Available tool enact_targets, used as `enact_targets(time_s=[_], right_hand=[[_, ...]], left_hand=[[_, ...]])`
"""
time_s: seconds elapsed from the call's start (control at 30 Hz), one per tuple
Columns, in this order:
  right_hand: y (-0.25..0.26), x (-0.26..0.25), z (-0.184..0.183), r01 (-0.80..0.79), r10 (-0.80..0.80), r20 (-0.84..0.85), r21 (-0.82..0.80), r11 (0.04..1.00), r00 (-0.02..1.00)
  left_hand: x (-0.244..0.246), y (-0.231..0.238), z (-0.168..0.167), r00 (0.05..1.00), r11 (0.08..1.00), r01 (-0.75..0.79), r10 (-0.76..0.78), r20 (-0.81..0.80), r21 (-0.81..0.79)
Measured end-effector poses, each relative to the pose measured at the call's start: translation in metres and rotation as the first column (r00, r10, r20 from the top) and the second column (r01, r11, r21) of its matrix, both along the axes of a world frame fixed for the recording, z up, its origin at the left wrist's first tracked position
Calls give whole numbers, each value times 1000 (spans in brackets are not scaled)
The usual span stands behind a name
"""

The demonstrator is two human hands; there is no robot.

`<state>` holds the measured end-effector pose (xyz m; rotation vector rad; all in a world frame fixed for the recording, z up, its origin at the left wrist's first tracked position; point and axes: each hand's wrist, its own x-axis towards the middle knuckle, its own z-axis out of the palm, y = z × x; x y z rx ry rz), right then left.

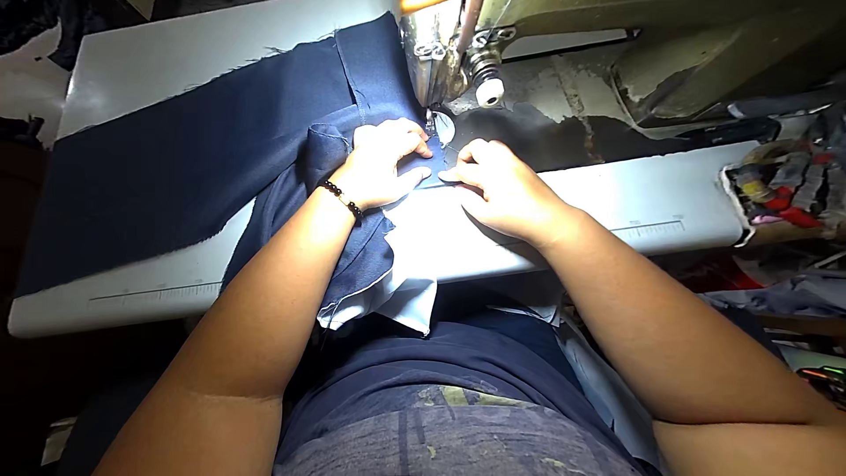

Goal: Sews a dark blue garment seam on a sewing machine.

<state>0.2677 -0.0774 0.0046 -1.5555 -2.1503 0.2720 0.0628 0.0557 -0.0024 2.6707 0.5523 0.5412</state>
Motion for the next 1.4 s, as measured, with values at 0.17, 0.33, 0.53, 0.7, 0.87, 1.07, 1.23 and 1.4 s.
enact_targets(time_s=[0.17,0.33,0.53,0.7,0.87,1.07,1.23,1.4], right_hand=[[14,2,3,5,-5,19,3,1000,1000],[25,-3,-3,99,-101,104,29,995,989],[-2,-30,5,62,-49,-67,197,978,996],[-31,-97,8,-293,357,-146,339,894,923],[-35,-92,12,-308,336,-67,260,915,940],[-20,-136,47,-549,511,208,225,805,834],[6,-142,57,-548,480,354,121,828,803],[-22,-51,81,-126,28,225,435,891,974]], left_hand=[[4,15,0,1000,999,20,-21,11,38],[13,48,3,1000,996,-12,14,-23,84],[22,66,11,994,993,-36,48,-102,111],[-19,17,84,966,992,-4,37,-255,126],[-231,-85,116,888,951,-251,150,-434,-184],[-303,-146,-14,232,380,-920,339,-912,-93],[-250,-164,-59,354,235,-931,390,-850,-280],[-327,-130,96,422,409,-896,662,-619,-174]])
